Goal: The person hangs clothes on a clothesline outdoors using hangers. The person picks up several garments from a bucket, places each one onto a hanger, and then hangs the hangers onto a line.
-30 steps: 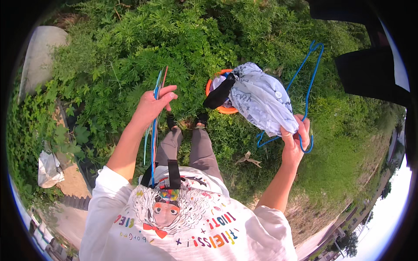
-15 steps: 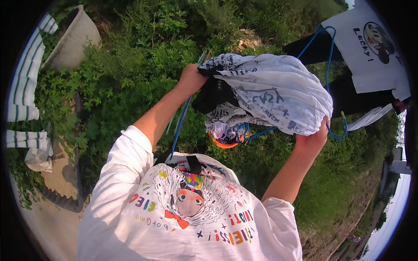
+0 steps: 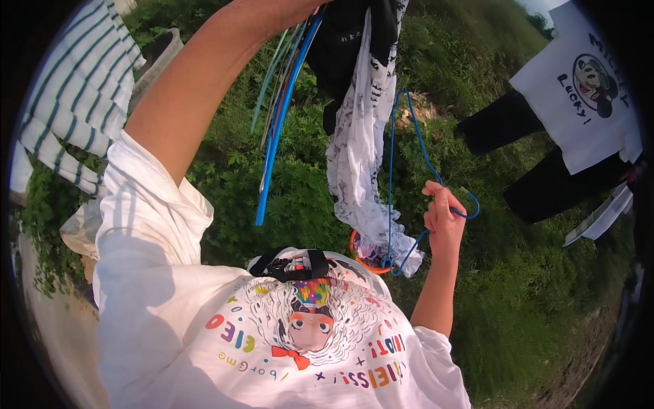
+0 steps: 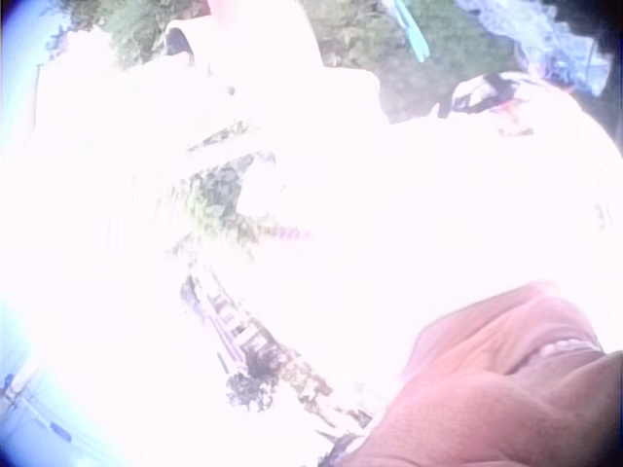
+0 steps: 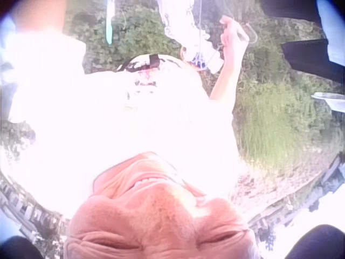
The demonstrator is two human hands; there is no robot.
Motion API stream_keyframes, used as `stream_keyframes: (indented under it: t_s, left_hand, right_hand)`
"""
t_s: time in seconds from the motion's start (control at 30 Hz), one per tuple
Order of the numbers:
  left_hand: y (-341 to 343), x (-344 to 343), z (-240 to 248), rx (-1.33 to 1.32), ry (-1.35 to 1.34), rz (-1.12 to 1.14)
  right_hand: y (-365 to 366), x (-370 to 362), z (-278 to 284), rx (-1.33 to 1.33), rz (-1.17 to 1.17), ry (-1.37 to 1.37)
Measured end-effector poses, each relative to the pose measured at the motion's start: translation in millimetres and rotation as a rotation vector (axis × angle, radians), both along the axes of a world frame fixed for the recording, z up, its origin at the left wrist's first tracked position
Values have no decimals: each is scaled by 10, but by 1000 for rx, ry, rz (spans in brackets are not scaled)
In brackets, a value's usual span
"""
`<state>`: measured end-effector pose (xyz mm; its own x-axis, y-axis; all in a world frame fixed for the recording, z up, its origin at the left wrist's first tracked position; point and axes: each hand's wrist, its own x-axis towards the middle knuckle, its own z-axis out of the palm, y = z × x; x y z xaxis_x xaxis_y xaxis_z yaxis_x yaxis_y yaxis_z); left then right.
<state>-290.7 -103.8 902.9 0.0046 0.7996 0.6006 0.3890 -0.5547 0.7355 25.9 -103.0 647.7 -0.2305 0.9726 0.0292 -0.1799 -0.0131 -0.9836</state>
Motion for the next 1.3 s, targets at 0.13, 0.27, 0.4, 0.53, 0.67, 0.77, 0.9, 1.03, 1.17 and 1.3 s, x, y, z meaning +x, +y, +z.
stream_keyframes:
  t_s: [0.13, 0.27, 0.4, 0.53, 0.67, 0.77, 0.9, 1.03, 1.17, 1.3]
  left_hand:
    - [-75, 52, 122, 37, 113, -56]
    - [-158, 35, 172, 48, 197, -62]
    - [-229, -146, 175, 55, 269, -37]
    - [-339, -749, 36, -10, 268, -83]
    - [-679, -952, -156, -203, 106, 83]
    - [-795, -1488, -618, 51, 263, 317]
    - [-806, -1624, -1163, -364, 37, 374]
    - [-742, -1481, -1697, -453, -156, 242]
    - [-706, -826, -1393, -451, -102, 68]
    - [-561, -403, -1129, -235, -516, -110]
  right_hand:
    - [107, -508, 635, 265, -59, -57]
    - [362, -1206, 1209, 550, 54, 31]
    - [424, -1764, 1462, 612, 245, -115]
    - [494, -1897, 1519, 390, 295, -41]
    - [672, -1905, 1518, 376, 363, 26]
    - [699, -1999, 1651, 391, 482, 79]
    - [663, -2014, 1928, 473, 573, 106]
    - [572, -1905, 2263, 498, 542, 123]
    - [421, -1946, 2385, 592, 610, -56]
    - [414, -2181, 2259, 864, 484, -402]
